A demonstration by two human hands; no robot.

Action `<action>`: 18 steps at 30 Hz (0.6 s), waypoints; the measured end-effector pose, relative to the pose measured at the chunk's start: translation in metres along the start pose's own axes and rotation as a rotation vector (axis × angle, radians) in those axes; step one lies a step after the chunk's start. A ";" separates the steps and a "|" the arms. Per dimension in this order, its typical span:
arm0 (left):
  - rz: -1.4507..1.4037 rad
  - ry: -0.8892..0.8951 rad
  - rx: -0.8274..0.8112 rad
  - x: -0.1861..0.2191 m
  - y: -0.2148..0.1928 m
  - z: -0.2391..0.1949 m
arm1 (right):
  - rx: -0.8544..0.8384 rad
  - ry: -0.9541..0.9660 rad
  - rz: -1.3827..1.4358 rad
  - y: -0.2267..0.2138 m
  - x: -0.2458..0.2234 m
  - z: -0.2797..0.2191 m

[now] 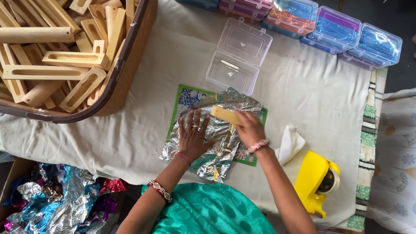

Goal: The person sits at a table and wraps colorful metallic foil around wooden handle-shaped pieces, smoothing and rolling the foil to cover them. She places the wrapped pieces into small plastic storage boxes and continues wrapping more pieces from a large basket.

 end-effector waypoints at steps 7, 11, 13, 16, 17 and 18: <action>0.000 -0.032 -0.050 -0.001 -0.006 -0.001 | -0.075 -0.037 -0.089 0.077 0.007 0.020; -0.020 -0.032 -0.034 0.000 -0.008 0.000 | -0.096 -0.023 -0.143 0.079 0.000 0.020; -0.013 -0.031 -0.048 0.000 -0.010 0.000 | -0.099 -0.003 -0.164 0.078 -0.003 0.018; -0.001 -0.024 -0.061 0.000 -0.008 0.000 | -0.112 0.062 -0.188 0.074 -0.004 0.014; 0.011 -0.010 -0.043 0.000 -0.007 0.000 | -0.111 0.065 -0.196 0.074 -0.004 0.013; 0.024 0.004 -0.025 0.000 -0.006 0.000 | -0.110 0.068 -0.203 0.074 -0.003 0.012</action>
Point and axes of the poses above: each hand's wrist, its own z-axis towards the middle knuckle, its own y-axis out of the palm, x = y × z, the point moved 3 cm from there along z, towards the middle knuckle, and after that the axes turned 15 degrees about x, right-handed, at the moved point
